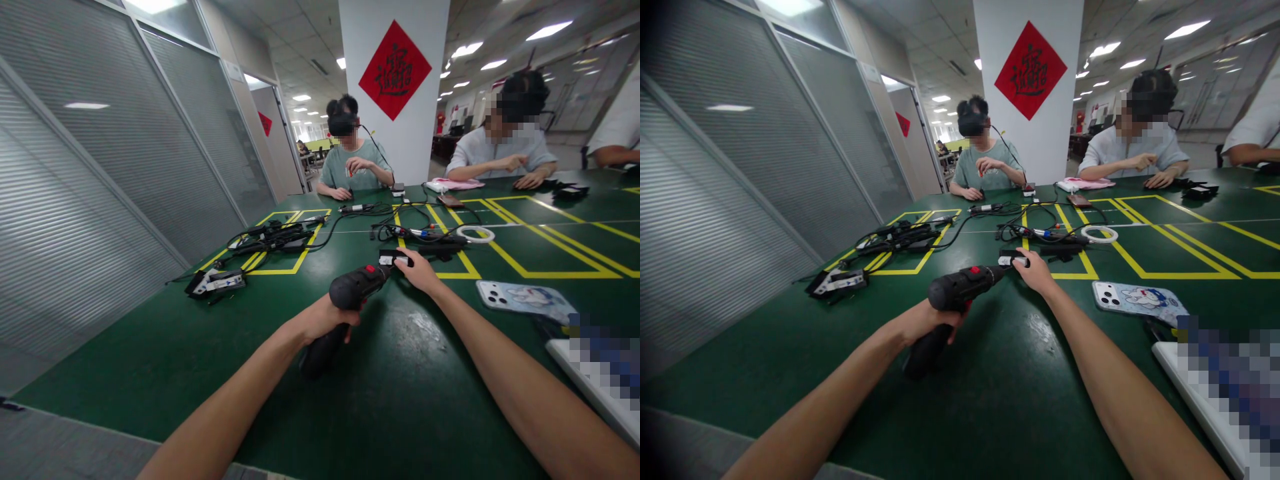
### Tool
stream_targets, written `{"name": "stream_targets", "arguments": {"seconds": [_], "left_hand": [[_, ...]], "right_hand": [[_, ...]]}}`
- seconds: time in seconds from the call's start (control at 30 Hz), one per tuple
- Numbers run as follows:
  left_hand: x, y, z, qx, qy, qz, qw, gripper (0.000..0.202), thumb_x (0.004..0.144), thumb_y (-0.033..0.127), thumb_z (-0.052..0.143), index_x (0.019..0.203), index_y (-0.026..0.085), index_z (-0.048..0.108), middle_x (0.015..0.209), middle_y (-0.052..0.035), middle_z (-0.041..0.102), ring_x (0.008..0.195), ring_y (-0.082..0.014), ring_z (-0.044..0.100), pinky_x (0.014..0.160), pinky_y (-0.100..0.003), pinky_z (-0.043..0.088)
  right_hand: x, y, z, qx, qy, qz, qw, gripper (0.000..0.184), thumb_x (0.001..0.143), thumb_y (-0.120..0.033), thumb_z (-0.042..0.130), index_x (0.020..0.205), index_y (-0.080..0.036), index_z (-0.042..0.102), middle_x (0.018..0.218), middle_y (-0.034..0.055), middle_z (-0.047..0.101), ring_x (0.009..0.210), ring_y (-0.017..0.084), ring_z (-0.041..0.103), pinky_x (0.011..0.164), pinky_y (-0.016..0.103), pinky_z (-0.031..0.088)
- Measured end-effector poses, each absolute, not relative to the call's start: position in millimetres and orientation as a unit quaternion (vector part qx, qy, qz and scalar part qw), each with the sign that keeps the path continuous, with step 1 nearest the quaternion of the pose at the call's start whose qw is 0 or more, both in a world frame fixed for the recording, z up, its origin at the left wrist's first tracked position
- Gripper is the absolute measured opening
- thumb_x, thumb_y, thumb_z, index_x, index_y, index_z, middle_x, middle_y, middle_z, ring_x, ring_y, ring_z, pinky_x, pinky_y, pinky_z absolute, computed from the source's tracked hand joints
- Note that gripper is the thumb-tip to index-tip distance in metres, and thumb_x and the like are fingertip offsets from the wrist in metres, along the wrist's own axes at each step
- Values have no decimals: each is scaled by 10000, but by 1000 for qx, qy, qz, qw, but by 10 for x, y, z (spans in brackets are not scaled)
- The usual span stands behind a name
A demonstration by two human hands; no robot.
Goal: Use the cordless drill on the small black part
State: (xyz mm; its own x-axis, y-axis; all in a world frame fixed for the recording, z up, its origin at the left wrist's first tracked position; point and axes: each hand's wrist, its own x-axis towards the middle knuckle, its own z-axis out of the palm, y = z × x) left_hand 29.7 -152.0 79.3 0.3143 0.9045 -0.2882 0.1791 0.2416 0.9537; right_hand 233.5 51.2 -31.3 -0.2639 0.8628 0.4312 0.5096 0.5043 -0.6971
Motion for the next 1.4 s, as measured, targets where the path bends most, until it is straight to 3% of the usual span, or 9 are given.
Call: {"name": "stream_targets", "arguments": {"seconds": [0.1,0.5,0.9,1.4], "left_hand": [[293,-1513,754,549,493,300,605,393,621,116,603,994,191,504,787,10,471,537,-90,468,472,-240,456],[283,-1510,693,564,476,315,597,524,629,122,629,1122,232,488,754,9,478,522,-94,475,470,-242,463],[275,-1496,667,553,484,318,599,338,624,135,631,938,190,519,738,18,461,523,-84,455,469,-238,458],[310,-1536,822,540,489,307,613,371,605,106,609,956,170,510,724,22,478,542,-86,469,467,-220,459]], "right_hand": [[2336,519,-309,-451,-766,213,407,458,796,-394,522,1220,-219,545,1168,78,580,1052,213,549,925,332,399],[2362,503,-298,-429,-784,186,408,453,801,-398,529,1224,-236,547,1153,69,587,1053,222,549,937,345,385],[2381,555,-340,-429,-785,189,405,468,800,-407,531,1230,-223,545,1172,78,586,1069,224,548,934,356,398],[2375,553,-347,-428,-778,194,417,454,795,-404,535,1217,-239,552,1157,67,594,1052,219,558,929,362,405]]}}
